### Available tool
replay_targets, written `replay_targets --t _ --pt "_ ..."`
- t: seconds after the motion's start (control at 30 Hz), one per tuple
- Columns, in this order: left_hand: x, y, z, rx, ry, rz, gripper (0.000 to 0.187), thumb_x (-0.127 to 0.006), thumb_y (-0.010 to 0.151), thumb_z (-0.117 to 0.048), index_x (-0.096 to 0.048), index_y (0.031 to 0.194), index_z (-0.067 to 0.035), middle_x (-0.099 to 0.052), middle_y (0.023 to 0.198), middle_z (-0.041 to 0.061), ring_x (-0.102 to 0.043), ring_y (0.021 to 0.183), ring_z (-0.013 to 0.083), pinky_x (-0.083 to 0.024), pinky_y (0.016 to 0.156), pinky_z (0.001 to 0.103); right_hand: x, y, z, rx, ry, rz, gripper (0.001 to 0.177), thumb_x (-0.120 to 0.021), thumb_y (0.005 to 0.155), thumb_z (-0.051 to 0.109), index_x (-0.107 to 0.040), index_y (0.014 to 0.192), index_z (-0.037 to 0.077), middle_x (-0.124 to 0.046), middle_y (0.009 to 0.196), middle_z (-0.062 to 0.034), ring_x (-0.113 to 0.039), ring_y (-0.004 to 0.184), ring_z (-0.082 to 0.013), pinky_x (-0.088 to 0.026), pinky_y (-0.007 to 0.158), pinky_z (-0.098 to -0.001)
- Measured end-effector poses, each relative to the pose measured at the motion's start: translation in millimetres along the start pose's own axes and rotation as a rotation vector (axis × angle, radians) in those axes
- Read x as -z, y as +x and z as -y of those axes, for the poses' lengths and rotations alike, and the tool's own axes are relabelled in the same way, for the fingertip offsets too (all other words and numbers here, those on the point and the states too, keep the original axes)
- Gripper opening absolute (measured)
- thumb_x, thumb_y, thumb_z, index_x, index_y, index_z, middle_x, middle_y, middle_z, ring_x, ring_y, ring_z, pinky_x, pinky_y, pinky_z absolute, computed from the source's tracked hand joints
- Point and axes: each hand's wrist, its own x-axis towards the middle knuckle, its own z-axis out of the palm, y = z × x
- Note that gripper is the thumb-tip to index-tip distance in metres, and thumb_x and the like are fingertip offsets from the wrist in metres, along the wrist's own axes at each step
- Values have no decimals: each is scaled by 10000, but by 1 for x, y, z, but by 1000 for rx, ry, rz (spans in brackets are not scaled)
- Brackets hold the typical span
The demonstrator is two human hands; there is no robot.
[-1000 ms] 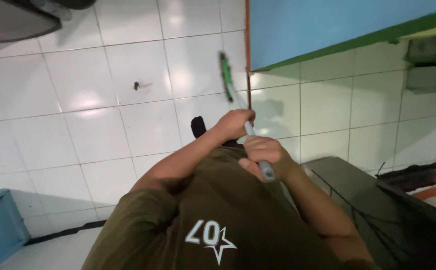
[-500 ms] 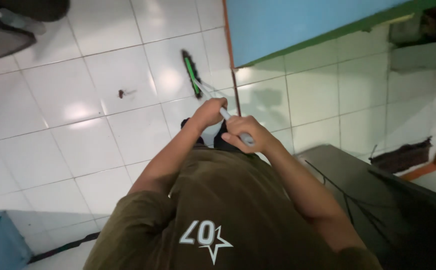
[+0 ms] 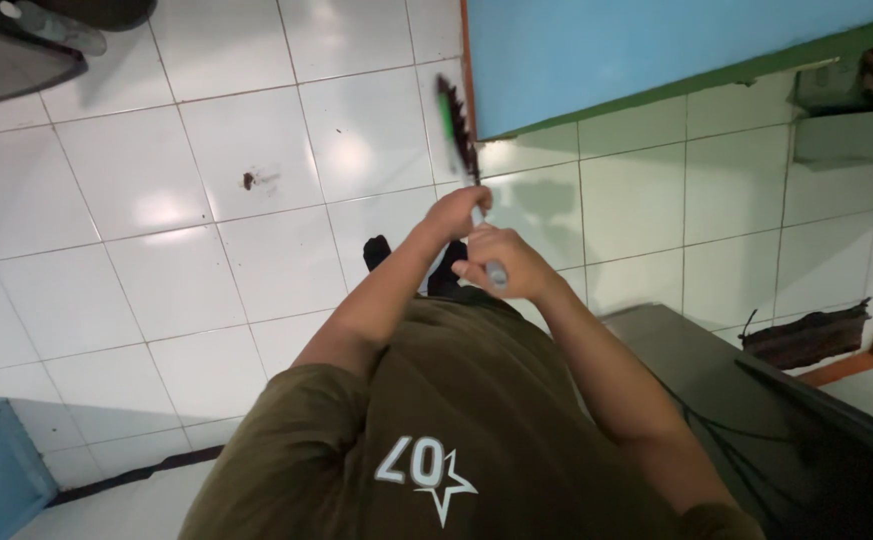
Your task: Sweep the floor using a broom to collect debris.
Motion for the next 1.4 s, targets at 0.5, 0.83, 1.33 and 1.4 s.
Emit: replay_targets --t 0.5,0.83,1.33,1.4 --pt "2 -17 -56 174 -131 -212 246 -751 840 -220 -590 897 -43 -682 893 177 -702 898 363 -543 767 440 35 -15 60 10 100 -94 245 -674 887 -61 -572 683 28 -533 656 -98 -538 637 -264 -474 731 -389" --pt "6 6 28 73 -40 -202 465 -790 892 -355 -567 716 13 -614 798 225 -596 779 414 -495 741 492 -3 23 -11 45 165 -88 314 -697 843 -35 -485 640 75 -507 639 -70 -487 641 -260 -417 790 -397" --pt "177 -74 58 273 179 -106 491 -663 935 -476 -690 813 -1 -690 954 240 -652 945 433 -520 841 493 -78 151 -2 -7 336 -11 336 -656 891 3 -441 639 60 -489 642 -69 -486 664 -248 -434 796 -399" --pt "188 -81 54 355 127 -101 482 -680 928 -468 -693 816 0 -701 948 253 -664 935 437 -535 835 487 -86 160 3 -34 261 -38 311 -650 932 2 -487 670 37 -509 673 -84 -507 673 -254 -448 736 -381"
